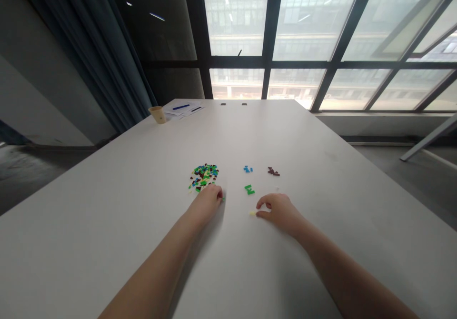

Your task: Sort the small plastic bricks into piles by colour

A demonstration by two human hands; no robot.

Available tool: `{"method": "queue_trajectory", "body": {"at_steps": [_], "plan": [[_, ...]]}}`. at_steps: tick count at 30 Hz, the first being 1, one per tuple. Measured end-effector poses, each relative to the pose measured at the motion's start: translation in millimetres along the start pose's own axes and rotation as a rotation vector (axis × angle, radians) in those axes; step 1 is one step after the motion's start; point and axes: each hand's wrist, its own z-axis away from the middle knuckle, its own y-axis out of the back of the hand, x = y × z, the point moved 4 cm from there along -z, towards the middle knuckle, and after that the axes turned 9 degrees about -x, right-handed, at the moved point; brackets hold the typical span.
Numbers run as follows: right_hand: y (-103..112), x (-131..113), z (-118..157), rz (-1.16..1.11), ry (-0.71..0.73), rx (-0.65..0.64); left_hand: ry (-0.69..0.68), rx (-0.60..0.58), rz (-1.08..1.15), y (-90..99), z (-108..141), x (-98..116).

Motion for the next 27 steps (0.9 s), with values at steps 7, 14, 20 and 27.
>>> {"method": "queue_trajectory", "body": {"at_steps": [7,14,20,27], "plan": [[10,3,-2,-0.076,0.038,0.106,-0.05,-0.009,0.297,2.9,2,12],[7,-14,2,-0.124,0.33,0.276,-0.144,-0.271,1.097,-7.7,8,44],[13,-20,9,-0.175,0.502,0.399,0.009,-0.415,1.422,-16.2,13,49],[14,-22,11,-0.163,0.538,0.446,0.015,-0.419,1.465,-15.3,14,53]]}}
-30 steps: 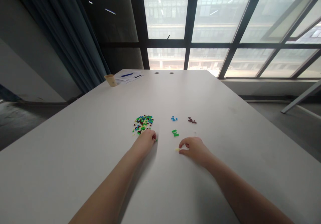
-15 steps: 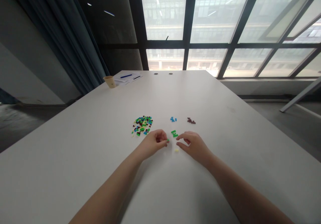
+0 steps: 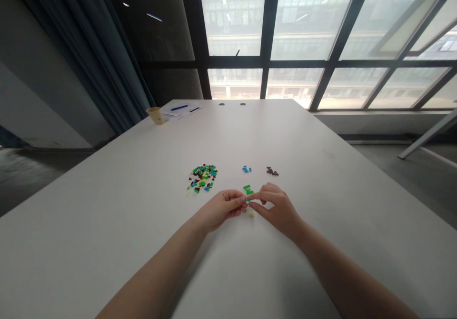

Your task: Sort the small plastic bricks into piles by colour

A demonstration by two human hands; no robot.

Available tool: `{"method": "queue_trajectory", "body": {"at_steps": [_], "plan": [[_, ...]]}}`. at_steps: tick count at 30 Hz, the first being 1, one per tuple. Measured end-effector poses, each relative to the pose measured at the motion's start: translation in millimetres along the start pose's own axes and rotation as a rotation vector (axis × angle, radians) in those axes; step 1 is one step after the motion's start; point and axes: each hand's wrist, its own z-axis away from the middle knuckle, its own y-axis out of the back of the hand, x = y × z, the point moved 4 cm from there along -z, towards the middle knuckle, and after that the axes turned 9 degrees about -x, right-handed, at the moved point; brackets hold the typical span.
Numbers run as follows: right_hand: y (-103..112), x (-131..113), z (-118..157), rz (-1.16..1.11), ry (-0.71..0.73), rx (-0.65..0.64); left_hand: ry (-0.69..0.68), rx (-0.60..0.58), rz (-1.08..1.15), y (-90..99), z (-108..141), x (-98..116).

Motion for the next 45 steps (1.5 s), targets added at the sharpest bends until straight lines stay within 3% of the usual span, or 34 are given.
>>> {"method": "queue_trajectory", "body": {"at_steps": [13,16,18,22,25,32,45], "plan": [[16,-8,2,0.117,0.107,0.141,-0.034,0.045,-0.089,2.0,-2,1],[17,-1,2,0.133,0.072,0.164,-0.029,0.073,-0.24,6.2,-4,1],[16,11,3,0.153,-0.016,0.186,-0.041,0.182,-0.523,15.9,-4,4],[0,47,3,0.19,-0.3,0.077,-0.068,0.64,-1.253,45.9,4,18],[-15,64,3,0.224,-0.474,-0.06,0.014,0.775,-1.487,65.7,7,22],[-26,66,1,0.286,-0.601,-0.144,0.081,0.715,-1.541,83.2,5,18],[-24,66,3,0.275,-0.52,-0.17,-0.012,0.646,-1.523,85.9,-2,15]]}}
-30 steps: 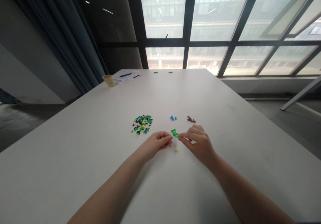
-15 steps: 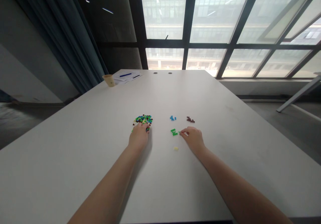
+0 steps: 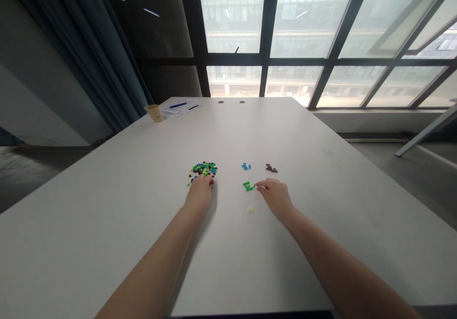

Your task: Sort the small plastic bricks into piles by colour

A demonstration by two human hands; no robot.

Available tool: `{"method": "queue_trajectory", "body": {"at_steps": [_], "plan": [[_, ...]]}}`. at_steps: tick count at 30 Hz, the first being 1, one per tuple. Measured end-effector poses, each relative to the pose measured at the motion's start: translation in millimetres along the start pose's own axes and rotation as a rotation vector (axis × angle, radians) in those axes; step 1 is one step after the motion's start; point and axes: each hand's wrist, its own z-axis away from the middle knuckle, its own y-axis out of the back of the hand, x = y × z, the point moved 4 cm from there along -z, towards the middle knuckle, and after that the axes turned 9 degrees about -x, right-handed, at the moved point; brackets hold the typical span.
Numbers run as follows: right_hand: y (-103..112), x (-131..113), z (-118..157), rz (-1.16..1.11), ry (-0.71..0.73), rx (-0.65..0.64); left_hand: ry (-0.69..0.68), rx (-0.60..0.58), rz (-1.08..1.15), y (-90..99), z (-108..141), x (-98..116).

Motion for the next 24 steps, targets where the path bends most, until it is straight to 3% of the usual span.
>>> {"method": "queue_trajectory", "body": {"at_steps": [18,24], "plan": [[7,6,2,-0.049,0.009,0.021,-0.037,-0.03,-0.018,-1.6,-4,10],[9,7,3,-0.065,0.025,0.053,-0.059,0.009,-0.013,0.9,-4,11]]}}
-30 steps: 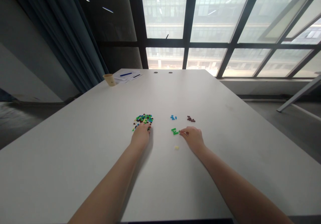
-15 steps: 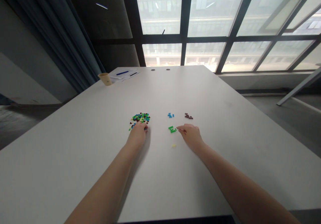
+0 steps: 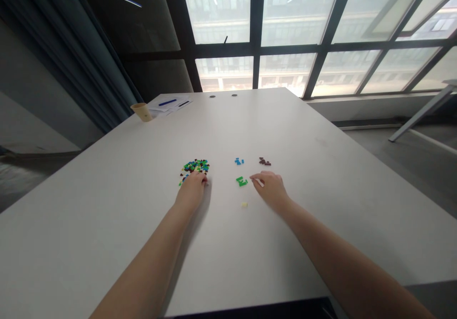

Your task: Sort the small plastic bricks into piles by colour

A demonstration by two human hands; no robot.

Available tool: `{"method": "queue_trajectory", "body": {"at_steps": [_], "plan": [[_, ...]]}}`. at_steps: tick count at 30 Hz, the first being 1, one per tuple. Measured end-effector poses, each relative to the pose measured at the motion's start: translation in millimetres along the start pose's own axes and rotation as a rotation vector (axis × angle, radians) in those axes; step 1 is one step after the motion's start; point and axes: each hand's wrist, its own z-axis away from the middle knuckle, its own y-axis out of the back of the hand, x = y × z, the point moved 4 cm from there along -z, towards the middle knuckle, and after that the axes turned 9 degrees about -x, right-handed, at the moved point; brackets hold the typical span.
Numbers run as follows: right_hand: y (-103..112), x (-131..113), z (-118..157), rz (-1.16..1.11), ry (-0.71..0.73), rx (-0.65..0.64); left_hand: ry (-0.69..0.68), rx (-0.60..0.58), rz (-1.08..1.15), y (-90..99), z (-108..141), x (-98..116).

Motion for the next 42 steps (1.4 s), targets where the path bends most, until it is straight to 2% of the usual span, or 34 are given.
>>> {"method": "queue_trajectory", "body": {"at_steps": [3,6,8,11,13,15,19,25,29,42], "plan": [[2,-1,0,0.002,0.02,0.025,0.004,0.051,0.118,4.0,1,1],[4,-3,1,-0.007,0.042,0.041,-0.005,0.073,0.425,5.2,2,6],[5,-4,1,-0.023,0.061,0.049,-0.004,0.011,0.759,0.9,4,14],[7,-9,2,-0.055,0.108,0.076,0.066,-0.157,1.27,-9.6,9,31],[9,-13,4,-0.078,0.154,0.106,0.154,-0.257,1.48,-14.6,16,45],[12,-18,6,-0.1,0.201,0.14,0.212,-0.334,1.589,-16.1,24,56],[18,-28,12,-0.129,0.286,0.203,0.201,-0.403,1.669,-13.7,32,67],[26,-41,23,-0.184,0.42,0.299,0.099,-0.395,1.707,-14.8,32,66],[29,-50,28,-0.197,0.502,0.291,0.066,-0.401,1.723,-18.0,33,68],[26,-53,29,-0.186,0.533,0.291,0.035,-0.377,1.659,-14.9,34,75]]}}
